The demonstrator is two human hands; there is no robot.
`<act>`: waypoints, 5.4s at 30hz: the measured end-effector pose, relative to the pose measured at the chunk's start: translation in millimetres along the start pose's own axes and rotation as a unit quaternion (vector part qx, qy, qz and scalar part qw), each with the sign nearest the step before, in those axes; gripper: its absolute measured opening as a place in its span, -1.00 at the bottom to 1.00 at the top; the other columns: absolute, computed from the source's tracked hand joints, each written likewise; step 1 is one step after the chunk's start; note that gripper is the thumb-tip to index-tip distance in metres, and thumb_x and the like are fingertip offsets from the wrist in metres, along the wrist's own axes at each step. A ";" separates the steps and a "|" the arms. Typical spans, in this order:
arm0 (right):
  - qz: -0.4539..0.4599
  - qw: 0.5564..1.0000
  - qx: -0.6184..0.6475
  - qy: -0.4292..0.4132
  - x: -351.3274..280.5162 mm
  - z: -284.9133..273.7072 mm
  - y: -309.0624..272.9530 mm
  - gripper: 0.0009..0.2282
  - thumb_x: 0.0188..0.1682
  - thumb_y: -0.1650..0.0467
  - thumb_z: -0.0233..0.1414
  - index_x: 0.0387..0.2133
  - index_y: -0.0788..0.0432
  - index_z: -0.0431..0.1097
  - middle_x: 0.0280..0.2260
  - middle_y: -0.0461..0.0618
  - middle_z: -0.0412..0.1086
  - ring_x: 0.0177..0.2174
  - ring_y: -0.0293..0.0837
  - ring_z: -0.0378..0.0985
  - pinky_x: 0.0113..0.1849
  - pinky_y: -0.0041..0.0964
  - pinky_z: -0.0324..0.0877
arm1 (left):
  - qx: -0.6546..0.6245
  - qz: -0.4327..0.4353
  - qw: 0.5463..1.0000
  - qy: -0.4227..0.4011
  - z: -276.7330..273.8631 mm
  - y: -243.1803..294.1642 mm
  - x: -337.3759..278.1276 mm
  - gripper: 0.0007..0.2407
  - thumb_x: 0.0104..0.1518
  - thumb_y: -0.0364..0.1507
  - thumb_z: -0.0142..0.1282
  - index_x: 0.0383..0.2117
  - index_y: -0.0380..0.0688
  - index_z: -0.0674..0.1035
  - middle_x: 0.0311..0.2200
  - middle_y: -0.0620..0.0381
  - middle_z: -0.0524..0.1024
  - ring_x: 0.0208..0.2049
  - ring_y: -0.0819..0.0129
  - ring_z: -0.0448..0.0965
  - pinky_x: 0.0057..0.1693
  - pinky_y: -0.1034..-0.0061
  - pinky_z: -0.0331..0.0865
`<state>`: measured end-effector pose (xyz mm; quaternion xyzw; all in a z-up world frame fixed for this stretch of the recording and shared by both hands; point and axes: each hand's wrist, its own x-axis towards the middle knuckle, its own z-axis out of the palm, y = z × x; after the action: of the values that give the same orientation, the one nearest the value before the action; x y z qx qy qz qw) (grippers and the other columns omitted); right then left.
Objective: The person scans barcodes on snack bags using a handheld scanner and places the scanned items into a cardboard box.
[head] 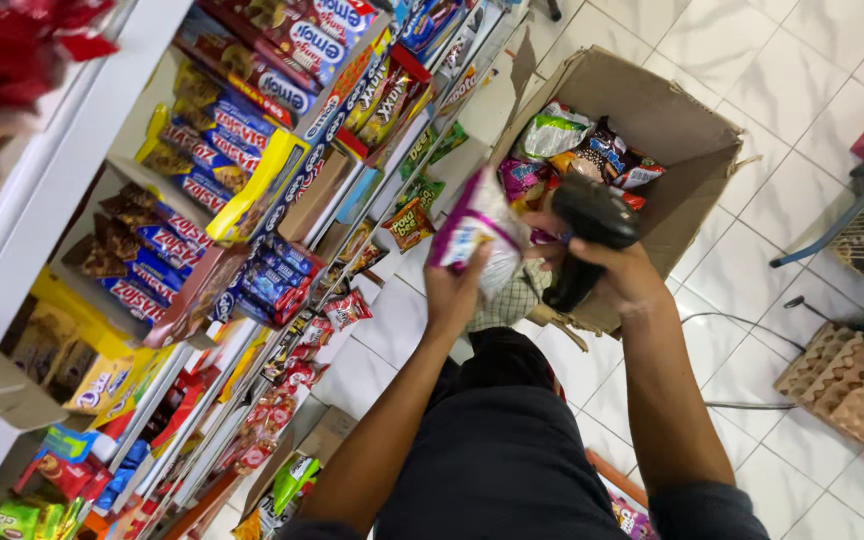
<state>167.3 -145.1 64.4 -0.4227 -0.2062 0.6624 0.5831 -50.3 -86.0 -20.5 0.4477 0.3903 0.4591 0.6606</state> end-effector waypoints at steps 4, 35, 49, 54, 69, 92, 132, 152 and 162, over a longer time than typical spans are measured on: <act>-0.022 0.959 -0.232 0.159 10.4 -30.8 46.3 -0.59 -0.11 0.36 0.25 0.01 0.27 0.45 -0.09 0.12 0.56 -0.21 -0.02 0.64 -0.17 -0.12 0.50 | -0.104 -0.134 0.982 0.079 -58.4 -14.7 -34.2 -0.61 0.28 -0.38 0.17 0.17 -0.33 0.41 0.02 0.01 0.53 -0.01 0.33 0.58 0.13 0.38 0.48; -0.300 0.731 -0.611 0.051 -62.9 199.5 151.5 -0.57 -0.30 0.47 0.28 -0.12 0.28 0.38 -0.21 0.28 0.45 -0.16 0.27 0.49 -0.10 0.06 0.38 | 0.180 -0.006 0.983 0.046 -164.1 99.9 -196.1 -0.53 0.23 -0.49 0.14 0.27 -0.26 0.31 -0.03 -0.05 0.62 -0.04 0.33 0.61 0.15 0.43 0.45; -0.383 0.731 -0.543 -0.155 -108.5 258.6 183.8 -0.47 -0.37 0.49 0.26 -0.04 0.33 0.33 -0.10 0.25 0.32 -0.13 0.27 0.48 -0.13 -0.05 0.42 | 0.149 0.134 0.963 0.178 -219.6 116.7 -228.9 -0.51 0.21 -0.54 0.09 0.28 -0.29 0.25 0.14 -0.02 0.46 0.16 0.26 0.45 0.28 0.38 0.27; -0.324 0.754 -0.568 -0.058 -91.7 256.7 184.9 -0.65 -0.30 0.54 0.26 -0.20 0.26 0.43 -0.19 0.15 0.35 -0.18 0.21 0.51 -0.14 -0.09 0.42 | 0.118 0.053 0.976 0.175 -208.1 119.3 -238.3 -0.55 0.25 -0.43 0.15 0.24 -0.26 0.32 0.09 0.01 0.51 0.10 0.30 0.49 0.23 0.40 0.33; -0.001 0.999 0.004 -0.043 -80.6 189.4 213.4 -0.55 -0.04 0.61 0.08 0.18 0.24 0.29 0.06 0.06 0.40 0.05 -0.04 0.48 0.06 -0.10 0.42 | -0.329 -0.111 0.934 0.079 -234.2 66.0 -241.1 -0.54 0.26 -0.34 0.07 0.28 -0.16 0.29 0.13 0.05 0.48 0.11 0.26 0.53 0.18 0.31 0.45; -0.020 0.928 -0.346 0.135 -128.6 77.7 202.6 -0.77 -0.05 0.51 0.22 -0.13 0.25 0.45 -0.29 0.05 0.46 -0.32 -0.11 0.44 -0.24 -0.13 0.39 | -0.364 -0.220 0.905 0.020 -167.6 26.0 -181.5 -0.48 0.24 -0.11 0.12 0.14 -0.30 0.44 -0.03 -0.01 0.57 -0.06 0.21 0.64 0.08 0.26 0.54; 0.061 0.902 -0.428 0.010 -126.3 136.7 148.9 -0.75 -0.11 0.38 0.23 -0.19 0.24 0.52 -0.40 -0.03 0.56 -0.48 -0.21 0.57 -0.37 -0.29 0.47 | -0.206 -0.146 0.953 0.168 -168.5 36.4 -169.7 -0.52 0.20 -0.49 0.18 0.27 -0.09 0.31 0.08 0.12 0.48 0.02 0.36 0.50 -0.05 0.44 0.41; -0.114 0.755 -0.591 -0.261 -147.3 229.3 191.8 -0.74 -0.17 0.37 0.29 -0.31 0.28 0.46 -0.36 0.12 0.43 -0.34 0.08 0.54 -0.26 -0.10 0.43 | -0.240 -0.106 0.929 0.260 -220.4 72.0 -225.0 -0.45 0.15 -0.52 0.18 0.27 0.07 0.20 0.08 0.09 0.48 0.06 0.31 0.55 0.05 0.38 0.57; -0.182 0.829 -0.522 -0.087 -145.0 253.7 199.1 -0.64 -0.21 0.40 0.33 -0.16 0.25 0.42 -0.30 0.04 0.50 -0.33 -0.10 0.59 -0.24 -0.25 0.47 | -0.091 0.004 0.962 0.259 -207.2 71.7 -230.0 -0.49 0.13 -0.60 0.21 0.21 -0.19 0.24 0.09 -0.01 0.48 0.08 0.30 0.52 0.18 0.39 0.44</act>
<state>-160.3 -273.4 99.7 -0.5593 -0.6442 0.3725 0.3652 -323.8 -244.8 10.6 0.2532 0.5032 0.5956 0.5727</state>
